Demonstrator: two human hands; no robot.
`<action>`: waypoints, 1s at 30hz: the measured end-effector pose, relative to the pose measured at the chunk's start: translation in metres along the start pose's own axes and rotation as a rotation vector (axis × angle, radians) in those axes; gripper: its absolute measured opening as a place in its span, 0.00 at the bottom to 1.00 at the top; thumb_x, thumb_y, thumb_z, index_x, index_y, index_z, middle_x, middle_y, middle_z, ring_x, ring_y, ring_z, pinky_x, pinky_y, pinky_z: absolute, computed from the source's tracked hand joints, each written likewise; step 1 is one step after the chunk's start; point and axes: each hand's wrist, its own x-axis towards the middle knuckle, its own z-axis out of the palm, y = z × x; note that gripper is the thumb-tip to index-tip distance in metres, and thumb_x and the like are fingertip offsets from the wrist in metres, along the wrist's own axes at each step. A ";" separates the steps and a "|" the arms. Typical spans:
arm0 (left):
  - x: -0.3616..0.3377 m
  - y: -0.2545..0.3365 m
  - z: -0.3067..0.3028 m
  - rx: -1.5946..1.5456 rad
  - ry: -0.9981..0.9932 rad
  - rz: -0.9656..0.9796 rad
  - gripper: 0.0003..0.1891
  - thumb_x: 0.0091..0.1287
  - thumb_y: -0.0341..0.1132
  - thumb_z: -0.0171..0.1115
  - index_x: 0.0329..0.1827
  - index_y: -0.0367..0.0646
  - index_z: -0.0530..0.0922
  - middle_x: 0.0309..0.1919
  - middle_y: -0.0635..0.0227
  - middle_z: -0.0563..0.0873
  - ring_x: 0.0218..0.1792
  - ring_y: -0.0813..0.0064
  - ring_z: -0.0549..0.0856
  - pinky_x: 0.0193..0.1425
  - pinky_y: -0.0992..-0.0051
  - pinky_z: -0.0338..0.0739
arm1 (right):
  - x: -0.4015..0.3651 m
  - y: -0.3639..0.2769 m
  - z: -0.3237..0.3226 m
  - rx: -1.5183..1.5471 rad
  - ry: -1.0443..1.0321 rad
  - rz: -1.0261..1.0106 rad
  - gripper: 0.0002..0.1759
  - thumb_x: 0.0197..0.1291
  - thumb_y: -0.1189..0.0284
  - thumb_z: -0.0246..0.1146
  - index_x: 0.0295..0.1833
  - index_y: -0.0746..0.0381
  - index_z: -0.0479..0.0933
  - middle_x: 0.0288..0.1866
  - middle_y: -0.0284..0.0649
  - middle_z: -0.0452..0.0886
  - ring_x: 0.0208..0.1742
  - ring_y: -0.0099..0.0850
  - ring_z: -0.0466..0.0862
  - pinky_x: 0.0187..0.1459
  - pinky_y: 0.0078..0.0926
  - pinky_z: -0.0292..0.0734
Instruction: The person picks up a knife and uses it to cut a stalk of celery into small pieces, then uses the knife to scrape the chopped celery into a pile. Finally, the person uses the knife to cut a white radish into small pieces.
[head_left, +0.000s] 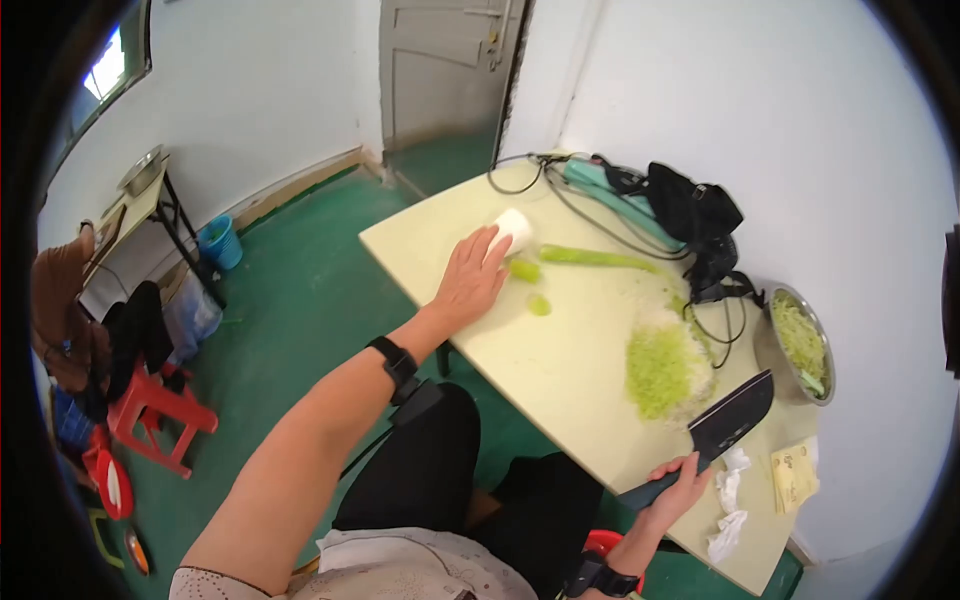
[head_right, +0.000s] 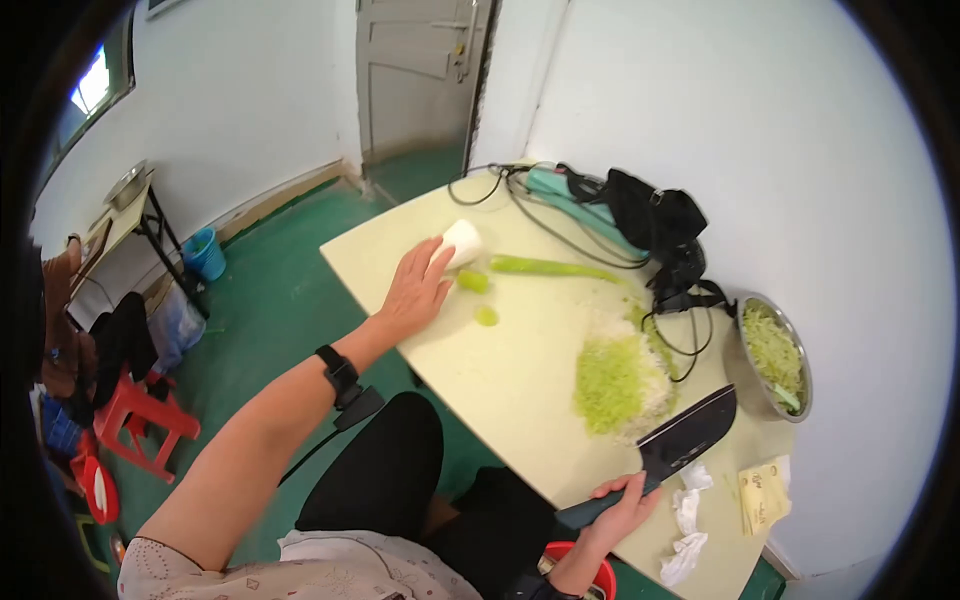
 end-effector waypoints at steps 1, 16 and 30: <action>0.002 -0.001 -0.001 -0.040 -0.047 0.011 0.25 0.58 0.31 0.59 0.60 0.38 0.68 0.57 0.52 0.70 0.59 0.54 0.69 0.62 0.60 0.64 | 0.001 -0.001 0.001 0.027 -0.012 0.011 0.08 0.68 0.70 0.52 0.38 0.60 0.62 0.19 0.34 0.66 0.13 0.25 0.69 0.14 0.21 0.64; -0.004 0.032 0.030 -0.237 -0.352 0.206 0.10 0.56 0.35 0.61 0.36 0.39 0.79 0.35 0.59 0.79 0.40 0.59 0.78 0.45 0.64 0.74 | 0.002 0.000 0.000 -0.050 -0.021 0.031 0.07 0.67 0.69 0.53 0.41 0.59 0.63 0.18 0.33 0.64 0.14 0.25 0.68 0.14 0.22 0.64; 0.032 0.036 0.036 -0.442 -0.947 -0.259 0.15 0.48 0.33 0.65 0.40 0.40 0.79 0.39 0.56 0.79 0.45 0.56 0.79 0.46 0.65 0.74 | -0.003 0.002 -0.001 -0.038 -0.067 0.006 0.07 0.66 0.71 0.53 0.44 0.60 0.63 0.18 0.33 0.65 0.13 0.24 0.67 0.14 0.21 0.64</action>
